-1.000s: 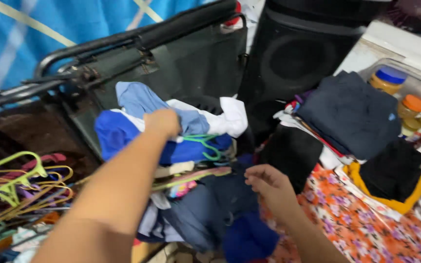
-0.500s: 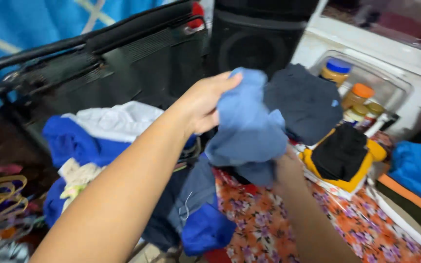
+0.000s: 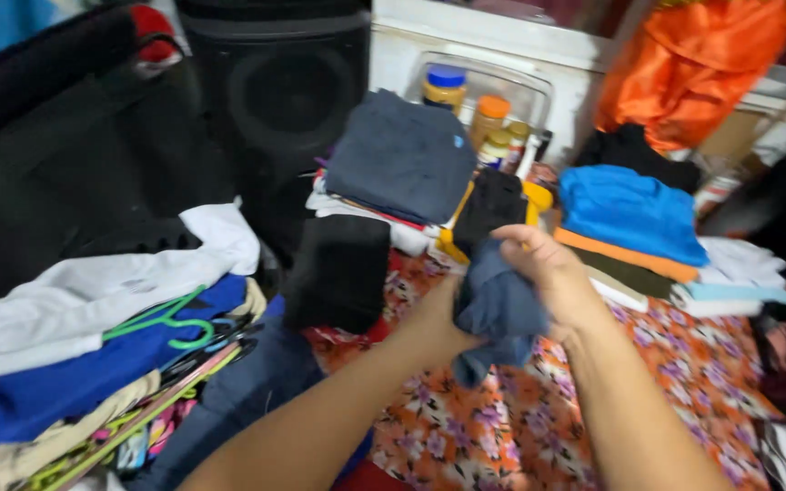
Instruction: Fold laundry items including shirts and pants and organize them into stacks.
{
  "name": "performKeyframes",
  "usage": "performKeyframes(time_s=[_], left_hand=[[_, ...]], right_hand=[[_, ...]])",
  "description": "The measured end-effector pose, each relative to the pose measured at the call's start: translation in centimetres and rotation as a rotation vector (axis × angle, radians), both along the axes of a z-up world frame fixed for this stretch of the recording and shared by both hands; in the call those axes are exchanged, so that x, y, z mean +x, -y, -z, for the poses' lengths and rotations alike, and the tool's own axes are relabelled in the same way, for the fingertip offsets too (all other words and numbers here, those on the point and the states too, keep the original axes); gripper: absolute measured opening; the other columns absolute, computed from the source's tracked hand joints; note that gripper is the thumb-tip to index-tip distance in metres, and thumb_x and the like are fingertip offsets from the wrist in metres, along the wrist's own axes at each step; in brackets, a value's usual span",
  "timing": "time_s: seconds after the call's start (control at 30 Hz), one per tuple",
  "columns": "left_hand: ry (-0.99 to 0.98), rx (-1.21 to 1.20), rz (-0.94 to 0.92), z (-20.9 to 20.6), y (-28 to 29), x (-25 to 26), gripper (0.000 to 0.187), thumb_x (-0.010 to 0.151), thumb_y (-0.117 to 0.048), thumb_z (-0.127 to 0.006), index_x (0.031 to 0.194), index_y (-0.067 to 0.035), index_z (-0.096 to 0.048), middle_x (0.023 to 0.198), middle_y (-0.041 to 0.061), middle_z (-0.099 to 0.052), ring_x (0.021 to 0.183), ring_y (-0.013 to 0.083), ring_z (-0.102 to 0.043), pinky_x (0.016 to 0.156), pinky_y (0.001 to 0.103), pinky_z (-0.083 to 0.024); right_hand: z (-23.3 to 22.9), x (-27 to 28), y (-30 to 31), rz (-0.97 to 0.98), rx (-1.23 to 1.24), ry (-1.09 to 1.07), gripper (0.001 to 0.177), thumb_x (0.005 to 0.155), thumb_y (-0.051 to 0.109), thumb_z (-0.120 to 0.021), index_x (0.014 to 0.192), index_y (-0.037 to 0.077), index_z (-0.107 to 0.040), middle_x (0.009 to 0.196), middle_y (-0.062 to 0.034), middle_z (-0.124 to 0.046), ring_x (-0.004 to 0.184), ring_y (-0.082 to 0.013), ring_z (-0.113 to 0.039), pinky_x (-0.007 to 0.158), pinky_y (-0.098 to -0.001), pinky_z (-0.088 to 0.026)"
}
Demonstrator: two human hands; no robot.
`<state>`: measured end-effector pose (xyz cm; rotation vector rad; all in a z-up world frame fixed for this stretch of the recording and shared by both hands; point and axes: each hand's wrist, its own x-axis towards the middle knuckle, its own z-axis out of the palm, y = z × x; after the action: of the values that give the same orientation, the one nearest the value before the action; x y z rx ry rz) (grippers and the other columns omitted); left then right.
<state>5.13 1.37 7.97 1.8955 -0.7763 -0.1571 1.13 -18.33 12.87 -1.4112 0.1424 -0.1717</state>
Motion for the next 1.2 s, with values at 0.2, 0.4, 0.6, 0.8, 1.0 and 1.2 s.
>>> performKeyframes(time_s=[0.2, 0.4, 0.6, 0.8, 1.0, 1.2], left_hand=[[0.006, 0.268, 0.229, 4.1, 1.7, 7.2, 0.048, 0.07, -0.013, -0.079, 0.117, -0.011, -0.073, 0.104, 0.011, -0.076, 0.096, 0.0232, -0.072, 0.084, 0.038, -0.056], [-0.265, 0.095, 0.441, -4.7, -1.4, 9.8, 0.033, 0.082, -0.026, -0.079, 0.109, -0.008, -0.071, 0.088, 0.003, -0.071, 0.08, 0.0133, -0.062, 0.07, 0.036, -0.052], [0.201, 0.266, 0.476, -10.1, -3.2, 13.8, 0.025, 0.092, -0.031, -0.073, 0.099, -0.007, -0.075, 0.084, 0.004, -0.073, 0.078, 0.0127, -0.063, 0.072, 0.032, -0.052], [0.325, 0.151, 0.353, -12.5, -4.1, 14.6, 0.031, 0.091, -0.019, -0.064, 0.119, -0.009, -0.072, 0.109, 0.008, -0.076, 0.101, 0.0162, -0.07, 0.09, 0.031, -0.053], [0.436, 0.19, 0.417, -13.5, -5.0, 12.9, 0.053, 0.086, -0.003, -0.05, 0.134, -0.016, -0.069, 0.136, 0.01, -0.069, 0.126, 0.0249, -0.064, 0.107, 0.034, -0.046], [0.666, 0.483, 0.1, -11.9, -2.2, 10.4, 0.064, 0.077, -0.028, -0.07, 0.141, -0.022, -0.062, 0.134, 0.022, -0.064, 0.121, 0.0466, -0.059, 0.098, 0.056, -0.047]], right_hand=[[1.3, -3.8, 7.4, 0.231, 0.013, 0.115, 0.021, 0.098, 0.021, -0.072, 0.111, 0.006, -0.064, 0.091, -0.0001, -0.066, 0.078, -0.0114, -0.063, 0.07, -0.028, -0.053], [0.3, -7.6, 9.9, 0.049, -0.298, 0.034, 0.031, 0.083, 0.014, -0.082, 0.111, 0.004, -0.071, 0.086, 0.0016, -0.067, 0.074, -0.0091, -0.059, 0.067, -0.0251, -0.049], [-0.7, -7.1, 12.4, 0.103, -1.274, -0.16, 0.022, 0.077, 0.013, -0.084, 0.097, 0.006, -0.078, 0.083, 0.0009, -0.073, 0.075, -0.0092, -0.067, 0.073, -0.0284, -0.054], [-0.8, -5.0, 14.2, 0.325, -1.018, 0.073, 0.026, 0.083, 0.01, -0.077, 0.108, 0.008, -0.072, 0.09, -0.0027, -0.071, 0.078, -0.0099, -0.063, 0.071, -0.028, -0.053], [-2.5, -3.6, 15.6, 0.334, -0.659, 0.233, 0.018, 0.091, 0.012, -0.077, 0.106, 0.005, -0.07, 0.091, 0.0015, -0.069, 0.077, -0.0065, -0.059, 0.068, -0.0224, -0.048], [-4.1, -0.8, 13.5, 0.199, -0.631, 0.115, 0.022, 0.107, 0.025, -0.07, 0.105, 0.004, -0.076, 0.078, -0.0019, -0.059, 0.064, -0.0122, -0.049, 0.057, -0.0281, -0.039]])
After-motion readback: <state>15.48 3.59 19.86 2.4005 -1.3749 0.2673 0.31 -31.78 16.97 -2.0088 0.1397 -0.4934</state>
